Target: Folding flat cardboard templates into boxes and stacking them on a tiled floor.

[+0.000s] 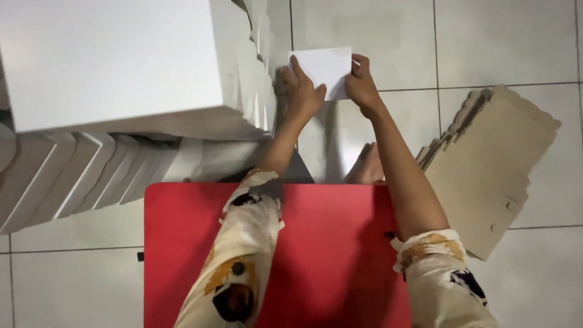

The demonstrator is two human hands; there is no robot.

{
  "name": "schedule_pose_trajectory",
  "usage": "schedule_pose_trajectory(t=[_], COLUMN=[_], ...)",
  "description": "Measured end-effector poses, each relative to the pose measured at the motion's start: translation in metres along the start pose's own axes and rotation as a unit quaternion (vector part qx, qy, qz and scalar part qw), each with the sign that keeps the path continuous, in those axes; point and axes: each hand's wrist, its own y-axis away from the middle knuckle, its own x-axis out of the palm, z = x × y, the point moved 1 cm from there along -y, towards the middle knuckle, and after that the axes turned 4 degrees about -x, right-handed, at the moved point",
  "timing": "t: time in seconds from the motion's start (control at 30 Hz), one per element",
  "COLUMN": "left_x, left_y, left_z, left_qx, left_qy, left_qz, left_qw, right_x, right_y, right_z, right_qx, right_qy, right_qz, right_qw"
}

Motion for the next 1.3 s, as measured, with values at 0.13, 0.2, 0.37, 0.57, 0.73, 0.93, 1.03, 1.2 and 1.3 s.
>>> schedule_pose_trajectory(t=[0.13, 0.2, 0.37, 0.57, 0.73, 0.93, 1.03, 1.2, 1.3], left_x=[0.028, 0.013, 0.011, 0.015, 0.076, 0.247, 0.301, 0.326, 0.356], left_y=[-0.025, -0.009, -0.008, 0.013, 0.021, 0.043, 0.114, 0.221, 0.262], left_z=[0.039, 0.035, 0.021, -0.026, -0.122, -0.189, -0.173, -0.137, -0.105], left_qx=[-0.045, -0.045, -0.051, 0.259, 0.386, 0.25, 0.317, 0.436, 0.461], left_qy=[-0.025, -0.072, -0.066, -0.174, -0.149, 0.14, 0.005, -0.323, -0.423], left_qz=[0.009, 0.086, 0.088, -0.064, -0.05, 0.127, 0.282, 0.356, 0.338], left_qw=[0.999, 0.993, 0.993, 0.948, 0.909, 0.95, 0.905, 0.761, 0.703], right_x=[0.005, 0.006, 0.017, -0.034, -0.141, -0.258, -0.256, -0.259, -0.264], right_y=[-0.033, -0.038, -0.011, 0.029, 0.118, 0.217, 0.281, 0.334, 0.347], right_z=[-0.057, -0.087, -0.036, -0.005, 0.009, -0.122, -0.144, -0.16, -0.152], right_qx=[0.004, -0.022, 0.024, -0.086, -0.143, 0.052, 0.17, 0.112, 0.094], right_qy=[0.05, 0.299, 0.363, 0.446, 0.463, 0.546, 0.583, 0.639, 0.671], right_qz=[0.037, 0.094, 0.08, 0.077, 0.086, 0.081, 0.093, 0.074, 0.107], right_qw=[0.998, 0.949, 0.928, 0.888, 0.871, 0.832, 0.789, 0.757, 0.728])
